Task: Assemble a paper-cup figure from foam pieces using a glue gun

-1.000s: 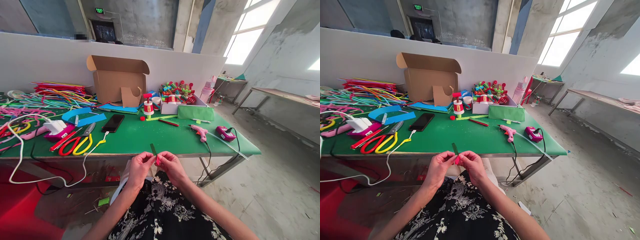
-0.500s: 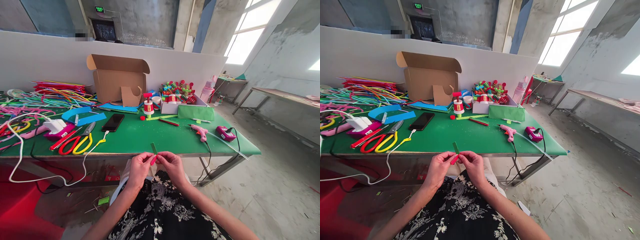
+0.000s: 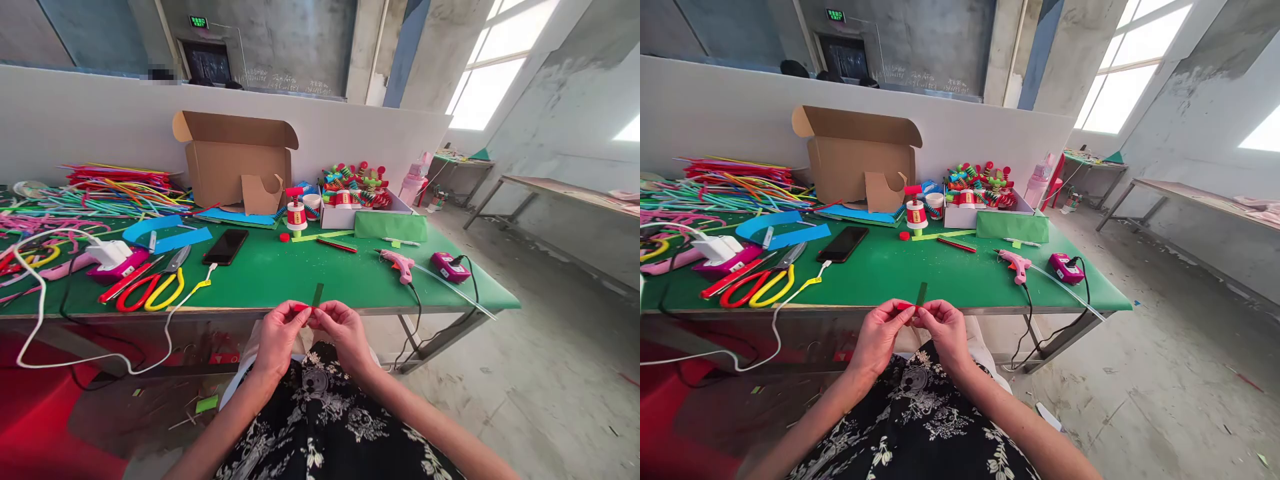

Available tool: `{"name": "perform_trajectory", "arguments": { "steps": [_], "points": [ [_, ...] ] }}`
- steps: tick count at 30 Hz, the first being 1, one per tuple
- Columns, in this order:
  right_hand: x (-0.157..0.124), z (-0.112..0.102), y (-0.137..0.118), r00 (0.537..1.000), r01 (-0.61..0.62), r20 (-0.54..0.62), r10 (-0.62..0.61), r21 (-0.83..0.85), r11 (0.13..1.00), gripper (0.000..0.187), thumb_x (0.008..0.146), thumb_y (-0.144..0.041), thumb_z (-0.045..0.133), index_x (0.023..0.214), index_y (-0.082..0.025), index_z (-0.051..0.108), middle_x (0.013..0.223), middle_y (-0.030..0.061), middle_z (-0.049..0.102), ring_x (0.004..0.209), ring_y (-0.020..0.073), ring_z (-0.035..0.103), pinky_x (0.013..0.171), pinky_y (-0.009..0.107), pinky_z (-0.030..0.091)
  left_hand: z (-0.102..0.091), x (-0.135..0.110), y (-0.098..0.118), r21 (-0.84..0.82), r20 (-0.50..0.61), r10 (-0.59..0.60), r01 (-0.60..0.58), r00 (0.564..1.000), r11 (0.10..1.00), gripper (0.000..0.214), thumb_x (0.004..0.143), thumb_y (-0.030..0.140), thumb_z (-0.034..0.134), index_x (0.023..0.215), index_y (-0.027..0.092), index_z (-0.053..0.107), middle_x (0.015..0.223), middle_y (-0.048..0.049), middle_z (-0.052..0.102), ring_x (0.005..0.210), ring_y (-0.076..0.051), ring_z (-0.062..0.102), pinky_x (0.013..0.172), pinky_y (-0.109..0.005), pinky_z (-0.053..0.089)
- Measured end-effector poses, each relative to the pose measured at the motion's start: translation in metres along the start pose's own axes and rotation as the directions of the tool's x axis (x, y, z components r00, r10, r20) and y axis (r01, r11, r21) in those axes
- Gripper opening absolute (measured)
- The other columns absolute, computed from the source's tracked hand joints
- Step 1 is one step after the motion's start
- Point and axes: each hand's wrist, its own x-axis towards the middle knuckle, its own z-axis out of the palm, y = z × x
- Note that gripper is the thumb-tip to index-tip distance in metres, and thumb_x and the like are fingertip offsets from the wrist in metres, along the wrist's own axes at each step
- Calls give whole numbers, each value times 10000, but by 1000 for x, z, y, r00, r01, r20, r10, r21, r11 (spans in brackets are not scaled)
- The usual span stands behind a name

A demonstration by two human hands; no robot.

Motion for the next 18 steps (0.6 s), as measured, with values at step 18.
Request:
{"name": "perform_trajectory", "arguments": {
  "steps": [18],
  "points": [
    [4,-5,3,999,50,1,-50,-138,989,163,663,-409,811,662,-261,745,612,-15,671,600,155,571,677,309,453,-9,7,4,85,-70,162,-156,984,984,252,635,424,755,614,195,651,558,31,559,567,-121,477,579,-242,386]
  ]
}}
